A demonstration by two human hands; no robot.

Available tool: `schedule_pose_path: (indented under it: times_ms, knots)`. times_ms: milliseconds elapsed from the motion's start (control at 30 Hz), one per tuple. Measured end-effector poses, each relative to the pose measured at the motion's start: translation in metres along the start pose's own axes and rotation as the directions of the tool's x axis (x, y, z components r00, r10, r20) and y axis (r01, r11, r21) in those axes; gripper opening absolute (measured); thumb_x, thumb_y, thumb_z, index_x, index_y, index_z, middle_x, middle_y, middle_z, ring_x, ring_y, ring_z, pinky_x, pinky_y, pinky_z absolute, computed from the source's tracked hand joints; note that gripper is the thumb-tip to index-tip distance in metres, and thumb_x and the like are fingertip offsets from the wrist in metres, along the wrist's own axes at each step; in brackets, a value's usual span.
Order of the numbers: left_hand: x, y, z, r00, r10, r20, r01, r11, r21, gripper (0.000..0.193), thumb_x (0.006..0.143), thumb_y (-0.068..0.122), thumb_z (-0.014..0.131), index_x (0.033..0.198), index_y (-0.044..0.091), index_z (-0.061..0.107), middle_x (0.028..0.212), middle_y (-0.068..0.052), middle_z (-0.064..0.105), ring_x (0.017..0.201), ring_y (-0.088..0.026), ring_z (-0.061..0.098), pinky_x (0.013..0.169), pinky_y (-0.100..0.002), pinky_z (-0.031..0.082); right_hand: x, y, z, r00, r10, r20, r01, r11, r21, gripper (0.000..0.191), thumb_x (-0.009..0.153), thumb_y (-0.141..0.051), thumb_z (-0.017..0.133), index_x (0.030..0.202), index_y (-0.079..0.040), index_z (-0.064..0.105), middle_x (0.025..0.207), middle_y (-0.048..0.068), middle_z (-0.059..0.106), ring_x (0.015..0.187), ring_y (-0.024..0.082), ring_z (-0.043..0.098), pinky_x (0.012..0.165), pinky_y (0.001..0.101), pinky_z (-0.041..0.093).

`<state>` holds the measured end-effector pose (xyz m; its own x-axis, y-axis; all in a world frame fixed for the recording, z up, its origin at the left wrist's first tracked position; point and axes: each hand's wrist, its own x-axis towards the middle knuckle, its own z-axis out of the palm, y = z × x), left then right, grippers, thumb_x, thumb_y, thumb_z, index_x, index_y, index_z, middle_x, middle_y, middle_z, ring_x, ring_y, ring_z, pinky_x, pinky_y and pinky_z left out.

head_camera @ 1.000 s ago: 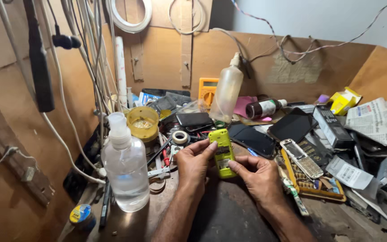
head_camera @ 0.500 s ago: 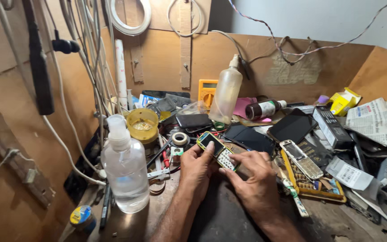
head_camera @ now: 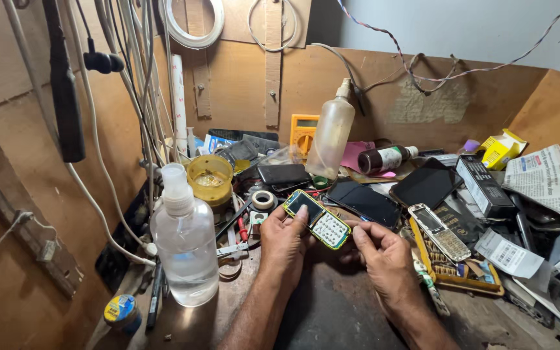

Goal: The person assembles a mobile phone by inserting a circuit board into a yellow phone casing, aligning and pressing components, and using a black pen-like tool to adjust internal parts. The person repeatedly opens and closes the casing to check fit and alignment.

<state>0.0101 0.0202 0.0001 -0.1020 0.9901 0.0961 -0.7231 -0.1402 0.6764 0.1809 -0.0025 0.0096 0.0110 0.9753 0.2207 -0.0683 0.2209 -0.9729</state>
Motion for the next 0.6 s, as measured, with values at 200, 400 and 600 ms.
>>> schedule_pose_path:
  times_ms: [200,400,600]
  knots:
    - [0.000,-0.001,0.001,0.998,0.055,-0.003,-0.055,0.998,0.023,0.018,0.098,0.010,0.063,0.114,0.000,0.065,0.088,-0.009,0.076,0.071,-0.016,0.072,0.059,-0.030,0.061,0.004,0.007,-0.003,0.998,0.055,0.016,-0.056,0.995,0.079,0.028,0.098,-0.014,0.061,0.113,0.007,0.072,0.091,0.010,0.077,0.070,0.013,0.069,0.064,0.0316,0.060]
    - [-0.006,0.003,0.009,0.999,0.040,0.005,-0.040,0.999,0.004,0.022,0.093,0.012,0.066,0.112,0.001,0.064,0.089,-0.009,0.076,0.073,-0.016,0.075,0.063,-0.030,0.066,0.005,0.011,-0.006,0.998,0.065,0.012,-0.066,0.992,0.105,0.027,0.095,-0.012,0.066,0.114,0.007,0.073,0.091,0.012,0.076,0.072,0.014,0.069,0.064,0.0315,0.059]
    - [-0.009,0.024,0.005,0.997,-0.082,0.004,0.076,0.935,0.348,0.039,0.080,0.019,0.082,0.106,-0.003,0.065,0.082,-0.011,0.075,0.069,-0.018,0.072,0.059,-0.031,0.063,0.020,0.011,-0.014,0.999,-0.021,-0.033,0.023,0.997,0.068,0.023,0.093,-0.007,0.069,0.112,0.006,0.075,0.094,0.010,0.077,0.078,0.011,0.069,0.073,0.0237,0.057]
